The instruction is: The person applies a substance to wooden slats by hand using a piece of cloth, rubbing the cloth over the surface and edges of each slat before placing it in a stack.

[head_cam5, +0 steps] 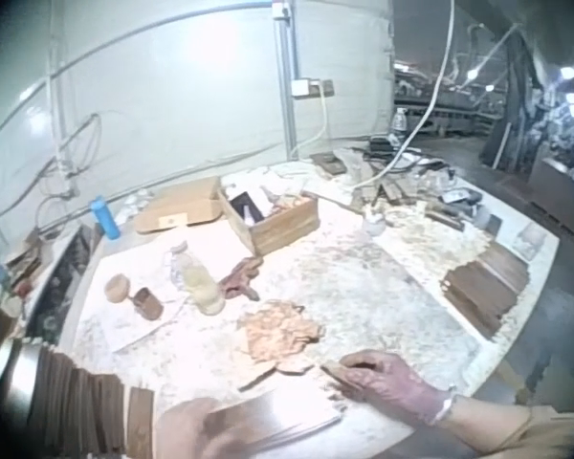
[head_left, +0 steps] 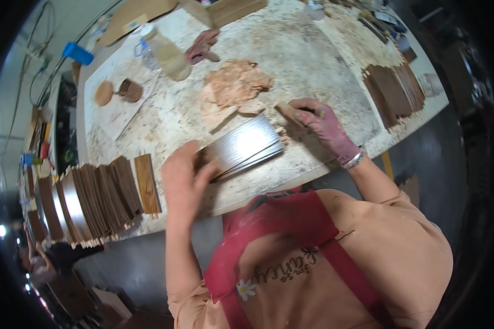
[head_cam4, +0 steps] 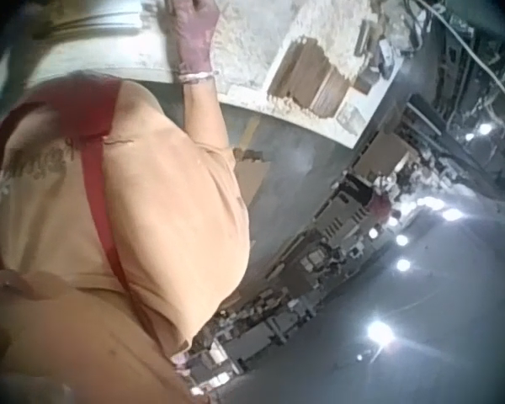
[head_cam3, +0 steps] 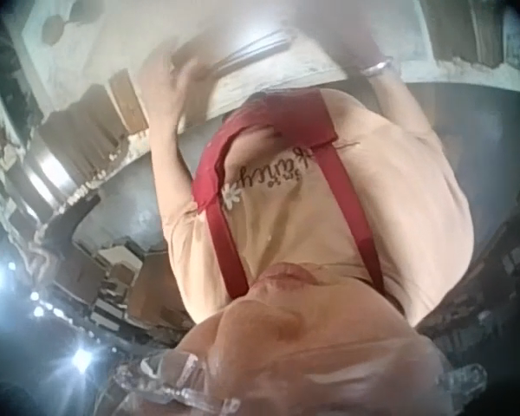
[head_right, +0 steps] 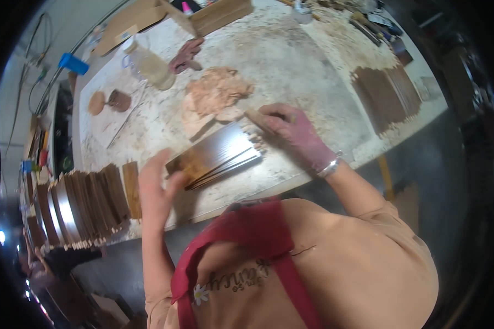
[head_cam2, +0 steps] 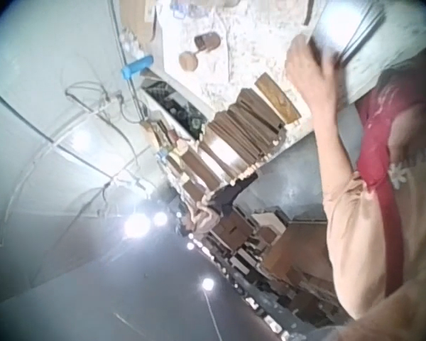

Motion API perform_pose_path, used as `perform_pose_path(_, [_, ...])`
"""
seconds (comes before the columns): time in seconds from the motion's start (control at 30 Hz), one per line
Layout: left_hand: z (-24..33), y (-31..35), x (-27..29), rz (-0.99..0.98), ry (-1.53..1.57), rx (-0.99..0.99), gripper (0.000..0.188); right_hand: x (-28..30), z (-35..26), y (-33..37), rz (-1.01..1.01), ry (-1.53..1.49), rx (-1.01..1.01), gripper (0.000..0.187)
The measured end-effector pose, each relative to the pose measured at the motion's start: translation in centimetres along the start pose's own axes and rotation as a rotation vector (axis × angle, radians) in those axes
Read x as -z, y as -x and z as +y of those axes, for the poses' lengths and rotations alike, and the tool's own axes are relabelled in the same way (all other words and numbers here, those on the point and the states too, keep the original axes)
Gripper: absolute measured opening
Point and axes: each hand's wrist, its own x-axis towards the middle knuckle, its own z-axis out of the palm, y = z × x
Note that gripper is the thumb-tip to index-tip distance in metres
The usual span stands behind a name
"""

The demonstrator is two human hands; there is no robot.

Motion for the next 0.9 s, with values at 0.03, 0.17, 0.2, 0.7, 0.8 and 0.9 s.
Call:
perform_pose_path(0.03, [1.5, -0.3, -1.2, 0.087, -0.151, -0.211, 0.066, 0.1, -0.1, 0.1, -0.036, 0.029, -0.025, 0.034])
perform_pose_path(0.17, [2.4, -1.4, -3.9, -0.046, -0.099, -0.244, 0.065, -0.8, -0.1, 0.9, -0.046, 0.076, 0.039, 0.037])
perform_pose_path(0.2, [2.3, -1.5, -4.2, -0.075, -0.065, -0.25, 0.063, -1.2, -0.2, 1.0, -0.04, 0.06, 0.046, 0.037])
perform_pose_path(0.7, [1.1, -1.3, -4.9, -0.054, -0.017, -0.353, 0.052, -5.1, -2.0, 5.0, 0.191, 0.569, 0.193, 0.027])
perform_pose_path(0.8, [0.6, -1.4, -4.8, -0.076, -0.044, -0.364, 0.054, -4.9, -2.9, 8.6, 0.166, 0.54, 0.202, 0.036])
perform_pose_path(0.9, [-0.2, -2.4, -4.6, -0.139, -0.078, -0.405, 0.055, -4.2, -0.8, 11.2, 0.229, 0.357, 0.068, 0.04])
